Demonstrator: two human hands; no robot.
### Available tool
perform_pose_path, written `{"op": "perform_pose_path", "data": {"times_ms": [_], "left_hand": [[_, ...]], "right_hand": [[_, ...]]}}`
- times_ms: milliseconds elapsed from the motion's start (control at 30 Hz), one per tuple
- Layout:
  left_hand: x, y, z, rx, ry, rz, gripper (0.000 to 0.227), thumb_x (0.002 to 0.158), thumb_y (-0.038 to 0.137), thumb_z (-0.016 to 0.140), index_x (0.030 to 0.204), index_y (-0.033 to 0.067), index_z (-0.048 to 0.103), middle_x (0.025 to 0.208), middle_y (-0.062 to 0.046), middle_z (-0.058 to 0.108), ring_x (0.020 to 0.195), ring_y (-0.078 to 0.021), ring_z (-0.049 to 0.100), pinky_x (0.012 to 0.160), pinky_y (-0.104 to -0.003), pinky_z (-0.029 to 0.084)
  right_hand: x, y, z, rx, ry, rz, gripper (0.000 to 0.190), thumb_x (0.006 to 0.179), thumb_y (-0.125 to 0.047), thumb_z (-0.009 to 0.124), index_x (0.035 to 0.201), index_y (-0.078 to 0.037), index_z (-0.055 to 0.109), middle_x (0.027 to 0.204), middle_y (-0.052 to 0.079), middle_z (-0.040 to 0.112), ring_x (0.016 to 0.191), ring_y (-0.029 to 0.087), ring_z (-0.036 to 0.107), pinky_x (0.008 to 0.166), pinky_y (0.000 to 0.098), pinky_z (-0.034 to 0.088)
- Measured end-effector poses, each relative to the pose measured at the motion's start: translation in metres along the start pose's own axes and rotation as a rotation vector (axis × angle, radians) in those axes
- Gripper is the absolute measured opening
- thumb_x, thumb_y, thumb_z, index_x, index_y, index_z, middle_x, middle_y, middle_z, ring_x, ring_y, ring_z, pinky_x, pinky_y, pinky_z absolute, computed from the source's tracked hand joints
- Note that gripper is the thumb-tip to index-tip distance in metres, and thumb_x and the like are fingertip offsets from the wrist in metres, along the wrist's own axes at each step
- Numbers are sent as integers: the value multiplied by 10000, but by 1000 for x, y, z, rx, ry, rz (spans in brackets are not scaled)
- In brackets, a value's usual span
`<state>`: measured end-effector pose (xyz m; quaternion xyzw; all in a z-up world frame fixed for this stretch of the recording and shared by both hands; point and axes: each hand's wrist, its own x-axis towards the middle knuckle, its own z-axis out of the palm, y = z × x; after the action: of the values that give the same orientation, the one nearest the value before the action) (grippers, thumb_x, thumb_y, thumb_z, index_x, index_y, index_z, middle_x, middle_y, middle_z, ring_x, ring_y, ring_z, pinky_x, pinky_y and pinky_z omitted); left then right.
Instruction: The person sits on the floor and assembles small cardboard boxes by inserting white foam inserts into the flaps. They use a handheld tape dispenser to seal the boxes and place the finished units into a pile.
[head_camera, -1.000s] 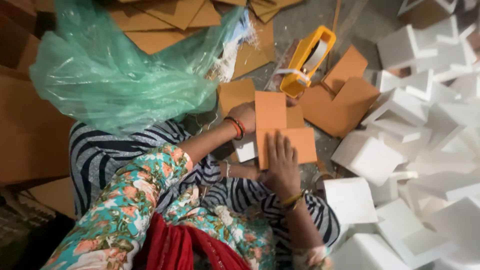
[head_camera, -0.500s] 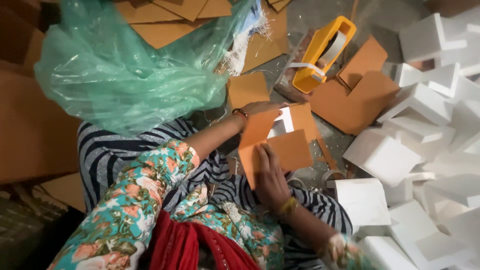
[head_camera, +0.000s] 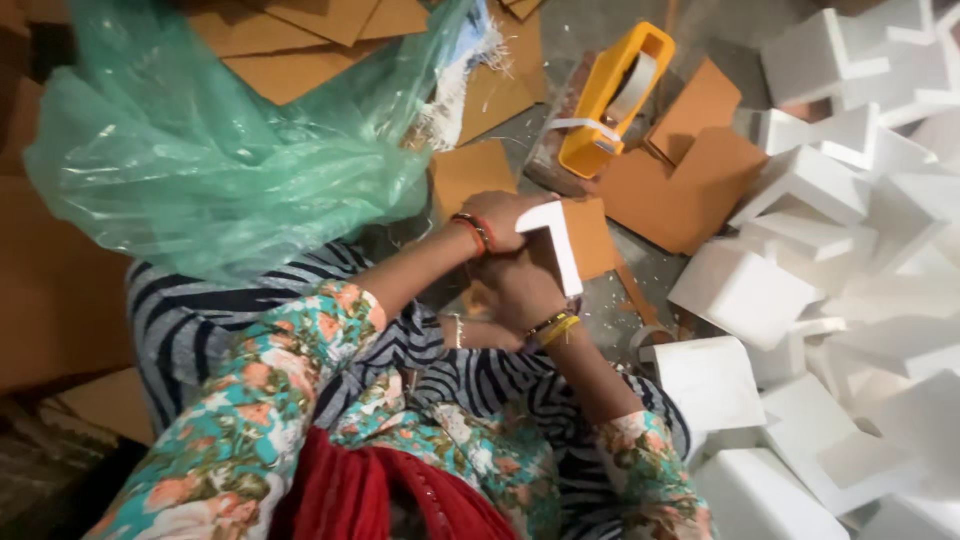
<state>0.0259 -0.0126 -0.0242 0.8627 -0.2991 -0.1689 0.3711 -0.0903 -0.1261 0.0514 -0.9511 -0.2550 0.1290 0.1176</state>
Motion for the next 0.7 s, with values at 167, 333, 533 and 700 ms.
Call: {"op": "perform_pose_path", "data": {"times_ms": [167,333,533,700], "left_hand": [[-21,-10,-14,-2,-65,20,770,836,510,740,1540,384,456,1237,-101,729,1081,-362,704,912,-477,558],[-50,-9,-36,-138,62,309,797,829,432,782,1522,293,416,1282,-132,703,1059,-384,696,880,-485,548],[-56,10,-13,-99,255,-90,821,808,348,784,1536,331,404,1111,-148,733,970,-392,707,845,-503,559],[-52,16,-9,-69,307,-296,788,802,266,757,1517,282,425,1012,-169,738,929,-406,708,799,-523,556]], "right_hand": [[-14,79,-32,-64,715,151,206,874,-242,728,1007,-85,735,965,129,728,830,340,702,708,425,563],[-49,147,-42,427,49,940,416,983,-461,633,1195,-110,701,989,187,732,816,370,710,751,453,535],[-40,98,-44,294,61,521,529,821,-411,840,1144,-8,722,996,211,754,880,318,722,797,407,556],[-22,66,-42,358,252,431,464,765,-274,870,1163,-70,747,1040,177,759,958,282,749,841,363,572]]}}
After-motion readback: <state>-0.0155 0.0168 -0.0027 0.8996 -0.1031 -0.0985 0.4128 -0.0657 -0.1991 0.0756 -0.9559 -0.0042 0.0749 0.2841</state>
